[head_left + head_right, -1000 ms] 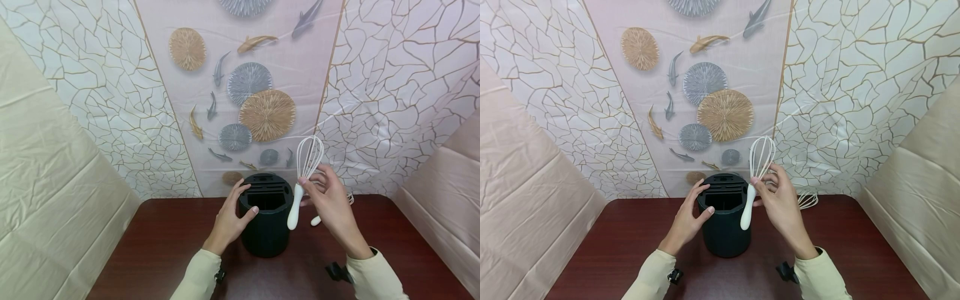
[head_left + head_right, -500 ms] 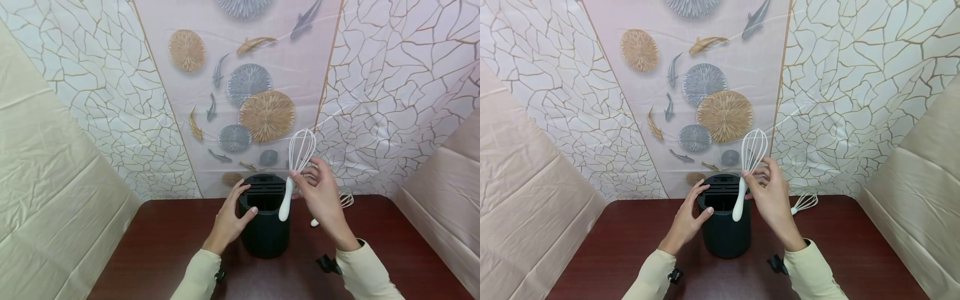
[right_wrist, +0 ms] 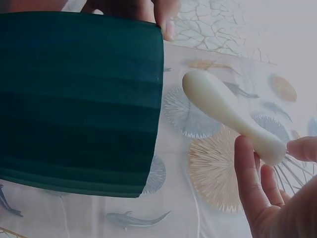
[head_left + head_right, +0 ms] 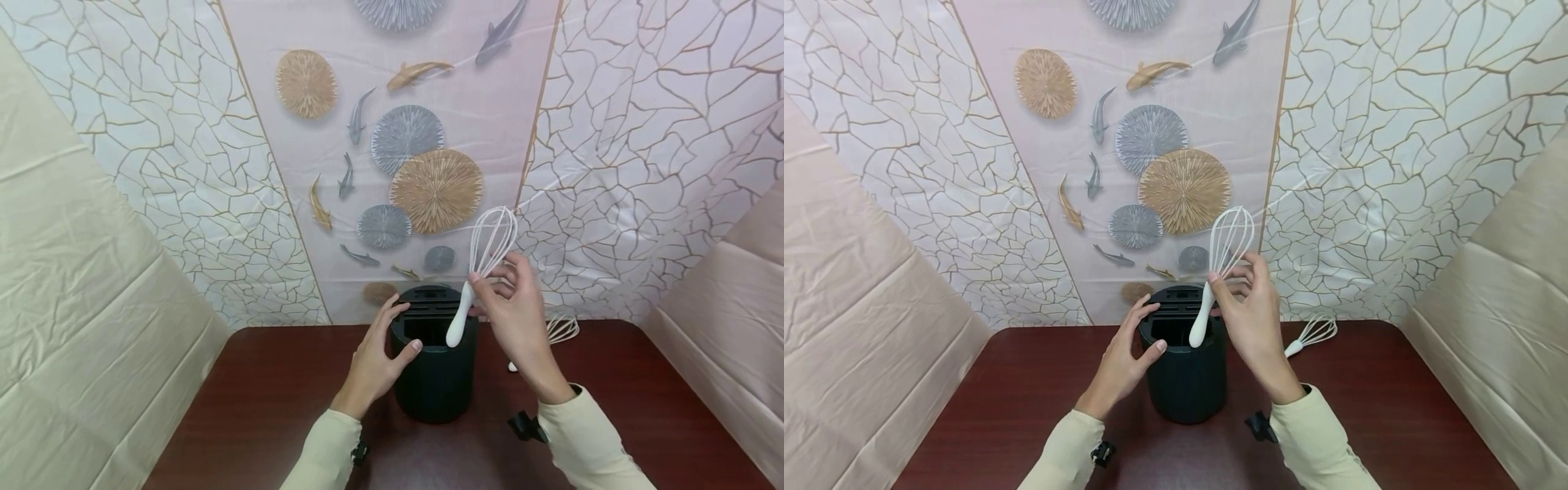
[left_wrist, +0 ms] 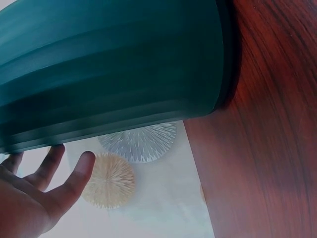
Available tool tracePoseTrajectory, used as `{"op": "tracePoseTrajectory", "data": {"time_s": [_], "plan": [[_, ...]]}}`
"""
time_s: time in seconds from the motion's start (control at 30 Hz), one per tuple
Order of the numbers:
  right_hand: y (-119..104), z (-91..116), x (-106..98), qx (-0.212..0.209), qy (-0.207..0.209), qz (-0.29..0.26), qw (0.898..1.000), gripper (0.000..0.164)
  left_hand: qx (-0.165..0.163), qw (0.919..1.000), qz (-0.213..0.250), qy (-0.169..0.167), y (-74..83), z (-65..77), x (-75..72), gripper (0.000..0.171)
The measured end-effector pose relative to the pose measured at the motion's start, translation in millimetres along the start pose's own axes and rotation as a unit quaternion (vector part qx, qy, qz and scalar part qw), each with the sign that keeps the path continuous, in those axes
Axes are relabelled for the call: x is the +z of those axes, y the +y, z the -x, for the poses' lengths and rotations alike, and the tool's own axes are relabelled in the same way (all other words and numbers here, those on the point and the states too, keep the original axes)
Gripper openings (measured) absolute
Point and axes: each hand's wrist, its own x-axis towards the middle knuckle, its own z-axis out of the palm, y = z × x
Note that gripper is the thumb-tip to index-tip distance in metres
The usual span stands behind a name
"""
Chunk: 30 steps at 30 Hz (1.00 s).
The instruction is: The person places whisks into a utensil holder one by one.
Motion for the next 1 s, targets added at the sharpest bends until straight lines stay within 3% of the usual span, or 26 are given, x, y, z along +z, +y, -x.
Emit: {"op": "tracePoseTrajectory", "data": {"time_s": [0.73, 1.0], "plan": [[2.4, -5.4, 22.8, -0.053, -0.036, 0.031, 0.997, 0.05, -0.02, 0.9997, -0.013, 0.006, 1.4, -0.3, 3.0, 0.069], [6.4, -4.7, 28.2, -0.064, -0.051, 0.057, 0.995, 0.051, -0.012, 0.9996, -0.014, 0.02, 4.1, 3.2, 4.9, 0.069]]}}
